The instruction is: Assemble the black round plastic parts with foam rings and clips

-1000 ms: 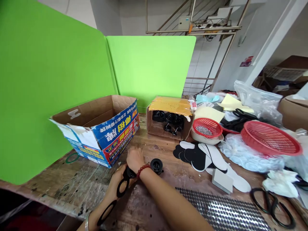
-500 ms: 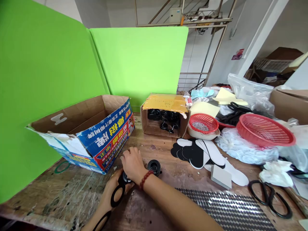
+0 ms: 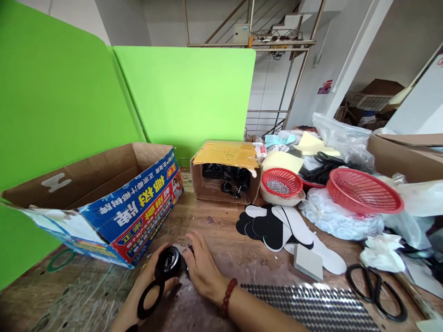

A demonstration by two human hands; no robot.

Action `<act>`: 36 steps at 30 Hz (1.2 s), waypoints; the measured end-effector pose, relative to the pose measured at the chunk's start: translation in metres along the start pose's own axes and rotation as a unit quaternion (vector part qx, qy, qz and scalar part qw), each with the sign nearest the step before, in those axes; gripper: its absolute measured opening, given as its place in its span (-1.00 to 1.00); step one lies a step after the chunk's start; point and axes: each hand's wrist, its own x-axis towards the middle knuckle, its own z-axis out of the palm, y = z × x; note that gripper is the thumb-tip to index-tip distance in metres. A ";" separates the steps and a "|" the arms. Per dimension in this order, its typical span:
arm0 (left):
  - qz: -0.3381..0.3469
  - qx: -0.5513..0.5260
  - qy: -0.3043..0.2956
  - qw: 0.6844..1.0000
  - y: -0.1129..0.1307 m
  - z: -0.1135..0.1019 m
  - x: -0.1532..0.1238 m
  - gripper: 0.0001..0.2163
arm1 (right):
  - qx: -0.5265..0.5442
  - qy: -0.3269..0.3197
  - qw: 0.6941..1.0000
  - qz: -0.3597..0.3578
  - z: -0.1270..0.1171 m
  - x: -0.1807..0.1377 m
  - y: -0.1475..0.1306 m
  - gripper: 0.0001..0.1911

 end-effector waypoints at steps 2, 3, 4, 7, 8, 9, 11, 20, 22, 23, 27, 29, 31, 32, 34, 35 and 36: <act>0.010 0.012 -0.010 1.000 -0.004 -0.003 -0.004 -0.22 | -0.076 0.003 0.997 -0.021 -0.019 0.029 0.007 -0.59; 0.013 0.022 -0.015 1.000 -0.005 -0.003 -0.006 -0.21 | -0.147 0.013 0.989 -0.002 -0.033 0.048 0.014 -0.60; 0.017 0.030 -0.016 0.999 -0.006 -0.002 -0.009 -0.22 | -0.225 0.024 0.973 0.044 -0.049 0.067 0.023 -0.58; 0.031 0.043 0.014 0.999 -0.003 0.009 -0.017 -0.32 | -0.280 0.067 0.949 0.128 -0.093 0.116 0.051 -0.49; 0.042 0.042 0.028 0.998 -0.001 0.015 -0.018 -0.36 | -0.288 0.072 0.943 0.152 -0.104 0.127 0.059 -0.50; 0.055 0.039 0.040 0.997 0.000 0.019 -0.018 -0.41 | -0.292 0.073 0.938 0.172 -0.113 0.134 0.065 -0.53; 0.074 0.034 0.051 0.995 0.001 0.026 -0.016 -0.49 | -0.293 0.062 0.933 0.199 -0.123 0.137 0.073 -0.65; 0.046 0.041 0.005 0.998 0.011 0.017 -0.014 -0.58 | -0.135 0.008 0.985 0.109 -0.136 0.069 0.058 -0.79; 0.040 0.030 0.031 0.998 0.024 0.016 -0.020 -0.60 | -0.083 -0.006 0.992 0.095 -0.148 0.045 0.051 -0.75; 0.036 0.024 0.051 0.998 0.032 0.016 -0.024 -0.61 | -0.039 -0.017 0.995 0.095 -0.155 0.032 0.047 -0.72; 0.044 -0.050 0.087 0.994 0.063 0.022 -0.037 -0.67 | 0.241 -0.063 0.957 0.148 -0.170 -0.022 0.027 -0.59; 0.028 -0.148 0.050 0.987 0.077 0.030 -0.043 -0.62 | 0.362 -0.089 0.910 0.181 -0.168 -0.045 0.013 -0.62; -0.039 -0.264 -0.025 0.963 0.091 0.039 -0.050 -0.53 | 0.444 -0.121 0.866 0.196 -0.164 -0.063 -0.002 -0.64; -0.095 -0.320 -0.077 0.939 0.098 0.042 -0.053 -0.50 | 0.470 -0.134 0.850 0.197 -0.162 -0.069 -0.009 -0.64; -0.216 -0.407 -0.182 0.869 0.113 0.047 -0.059 -0.47 | 0.487 -0.151 0.839 0.191 -0.161 -0.077 -0.018 -0.63; -0.260 -0.440 -0.216 0.832 0.119 0.048 -0.062 -0.47 | 0.479 -0.155 0.844 0.185 -0.162 -0.079 -0.019 -0.62; -0.289 -0.468 -0.230 0.803 0.124 0.047 -0.063 -0.49 | 0.460 -0.157 0.856 0.177 -0.164 -0.081 -0.018 -0.60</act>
